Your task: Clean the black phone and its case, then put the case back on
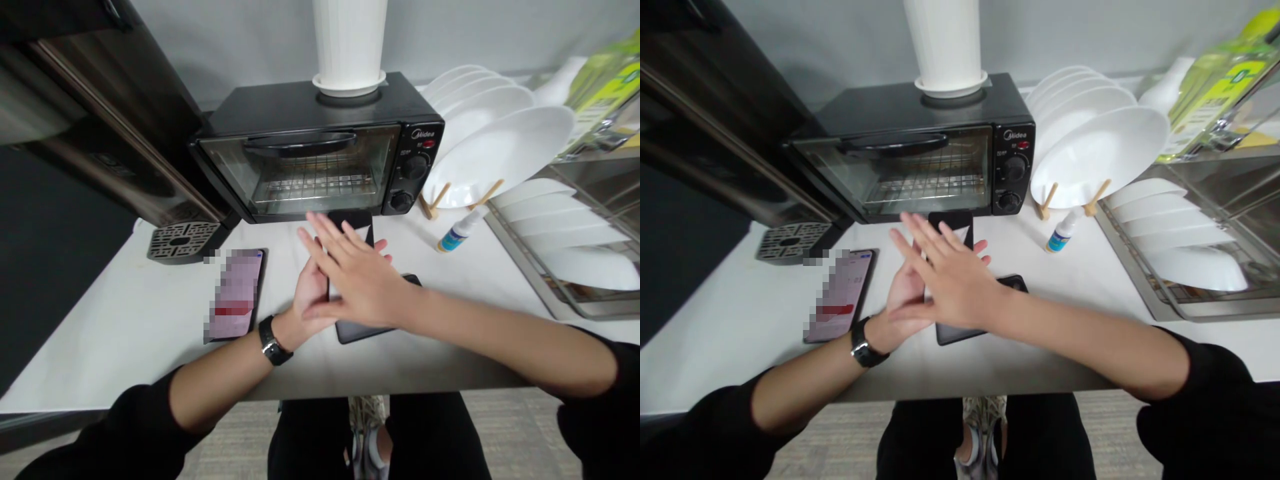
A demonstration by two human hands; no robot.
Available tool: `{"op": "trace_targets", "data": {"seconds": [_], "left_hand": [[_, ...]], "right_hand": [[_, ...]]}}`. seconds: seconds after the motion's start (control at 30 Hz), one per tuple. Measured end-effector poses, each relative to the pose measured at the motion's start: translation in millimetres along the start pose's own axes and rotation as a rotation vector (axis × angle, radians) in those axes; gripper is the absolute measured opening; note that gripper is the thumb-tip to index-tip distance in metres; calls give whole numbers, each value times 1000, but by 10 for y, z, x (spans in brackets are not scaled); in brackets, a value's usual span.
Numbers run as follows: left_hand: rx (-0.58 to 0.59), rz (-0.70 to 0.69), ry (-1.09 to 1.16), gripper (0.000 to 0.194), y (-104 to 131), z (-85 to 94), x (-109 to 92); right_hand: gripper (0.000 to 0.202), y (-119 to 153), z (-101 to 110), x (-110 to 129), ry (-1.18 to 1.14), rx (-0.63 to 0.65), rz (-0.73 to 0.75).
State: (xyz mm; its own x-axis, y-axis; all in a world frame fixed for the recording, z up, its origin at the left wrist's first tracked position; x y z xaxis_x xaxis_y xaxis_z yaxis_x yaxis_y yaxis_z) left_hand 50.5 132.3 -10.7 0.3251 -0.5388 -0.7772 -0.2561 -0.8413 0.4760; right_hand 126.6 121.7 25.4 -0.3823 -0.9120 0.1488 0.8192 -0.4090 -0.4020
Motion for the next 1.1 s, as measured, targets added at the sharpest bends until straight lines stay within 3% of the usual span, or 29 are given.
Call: {"op": "trace_targets", "data": {"seconds": [0.07,0.1,0.23,0.3,0.4,0.47,0.57,0.63,0.8,0.87,1.0,1.03,1.1], "left_hand": [[148,-29,-127,84,23,-29,-17],[212,-18,-71,82,30,-24,-17],[378,171,427,75,31,-14,29],[400,259,543,79,32,-40,54],[377,311,590,81,36,-58,72],[371,328,590,81,38,-57,86],[409,358,584,76,41,-57,116],[429,365,582,76,38,-58,131],[409,328,580,79,18,-51,136],[412,347,573,77,19,-56,141],[400,382,586,76,26,-63,138],[392,378,589,76,27,-64,132],[378,357,592,77,28,-63,119]], "right_hand": [[105,-44,181,-76,-51,-54,-14],[96,-67,316,-106,-83,-78,-11],[50,-80,905,-219,-166,-202,-73],[31,-51,1000,-303,-215,-143,-128],[7,-15,810,-393,-345,174,-70],[4,-2,652,-453,-364,324,-57],[2,-17,602,-562,-175,250,-232],[5,-23,600,-511,-139,231,-271],[24,16,424,-169,-533,552,-20],[24,6,405,-247,-543,506,-96],[9,-51,491,-462,-194,183,-255],[7,-56,486,-438,-166,182,-235],[12,-45,428,-324,-251,316,-146]]}}
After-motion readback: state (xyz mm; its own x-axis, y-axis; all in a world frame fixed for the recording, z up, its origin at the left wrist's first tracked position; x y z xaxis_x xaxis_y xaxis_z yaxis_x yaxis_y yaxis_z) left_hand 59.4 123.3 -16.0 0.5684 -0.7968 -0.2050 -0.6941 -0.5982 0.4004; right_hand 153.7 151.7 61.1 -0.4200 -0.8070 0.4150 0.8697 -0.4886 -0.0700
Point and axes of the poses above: each hand's wrist, its own y-axis away from the middle knuckle, its own z-axis out of the back of the hand, x = y × z, the point moved 4 cm from there along -y, towards the middle knuckle, and after that the axes turned 12 degrees about z, right-handed, at the moved point
